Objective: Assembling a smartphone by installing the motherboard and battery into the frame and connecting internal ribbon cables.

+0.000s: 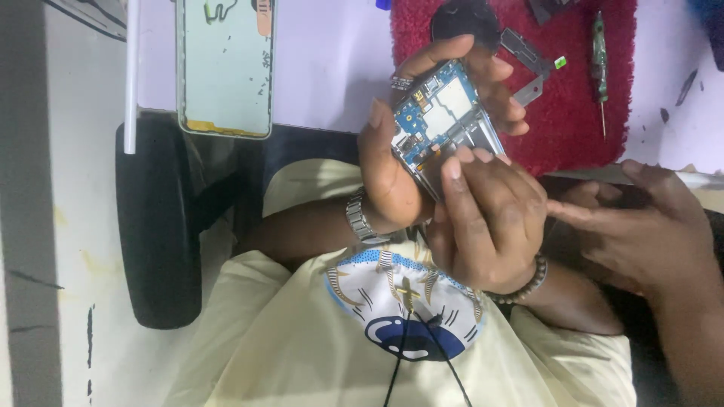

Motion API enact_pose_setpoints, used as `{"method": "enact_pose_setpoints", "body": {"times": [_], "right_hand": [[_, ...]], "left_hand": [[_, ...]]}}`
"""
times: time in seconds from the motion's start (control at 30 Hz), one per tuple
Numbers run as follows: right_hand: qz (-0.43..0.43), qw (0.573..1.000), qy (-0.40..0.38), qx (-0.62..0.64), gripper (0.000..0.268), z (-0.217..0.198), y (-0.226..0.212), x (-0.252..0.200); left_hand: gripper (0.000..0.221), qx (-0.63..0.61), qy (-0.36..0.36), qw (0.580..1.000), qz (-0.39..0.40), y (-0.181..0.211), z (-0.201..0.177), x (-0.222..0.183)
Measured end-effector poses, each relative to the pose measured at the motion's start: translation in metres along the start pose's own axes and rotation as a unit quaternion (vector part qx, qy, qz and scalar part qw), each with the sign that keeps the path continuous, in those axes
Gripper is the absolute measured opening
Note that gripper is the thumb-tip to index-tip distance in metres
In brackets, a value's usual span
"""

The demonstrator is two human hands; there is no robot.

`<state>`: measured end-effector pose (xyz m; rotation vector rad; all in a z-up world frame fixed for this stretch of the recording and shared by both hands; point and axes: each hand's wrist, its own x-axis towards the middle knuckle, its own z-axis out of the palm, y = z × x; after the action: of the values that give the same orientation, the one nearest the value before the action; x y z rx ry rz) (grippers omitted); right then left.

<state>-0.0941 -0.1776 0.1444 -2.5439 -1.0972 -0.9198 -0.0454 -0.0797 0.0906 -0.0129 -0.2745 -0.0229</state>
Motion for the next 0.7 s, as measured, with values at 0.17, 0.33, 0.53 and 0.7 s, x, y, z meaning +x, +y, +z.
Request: {"method": "enact_pose_setpoints", "body": {"times": [0.17, 0.33, 0.53, 0.7], "right_hand": [[-0.064, 0.993, 0.102, 0.011, 0.073, 0.013, 0.015, -0.041], [-0.08, 0.991, 0.095, 0.055, 0.09, 0.013, 0.008, -0.041], [-0.072, 0.997, 0.007, 0.022, 0.049, 0.001, 0.01, -0.025], [-0.052, 0.998, -0.03, -0.003, 0.036, -0.01, 0.006, 0.014]], "left_hand": [[0.068, -0.023, -0.032, 0.999, 0.005, 0.019, -0.007, 0.011], [0.069, -0.003, -0.048, 0.999, 0.02, 0.032, -0.01, 0.018], [0.069, 0.007, -0.05, 0.998, 0.024, 0.037, -0.003, 0.016], [0.065, 0.02, -0.062, 0.997, 0.033, 0.033, 0.003, 0.013]]}}
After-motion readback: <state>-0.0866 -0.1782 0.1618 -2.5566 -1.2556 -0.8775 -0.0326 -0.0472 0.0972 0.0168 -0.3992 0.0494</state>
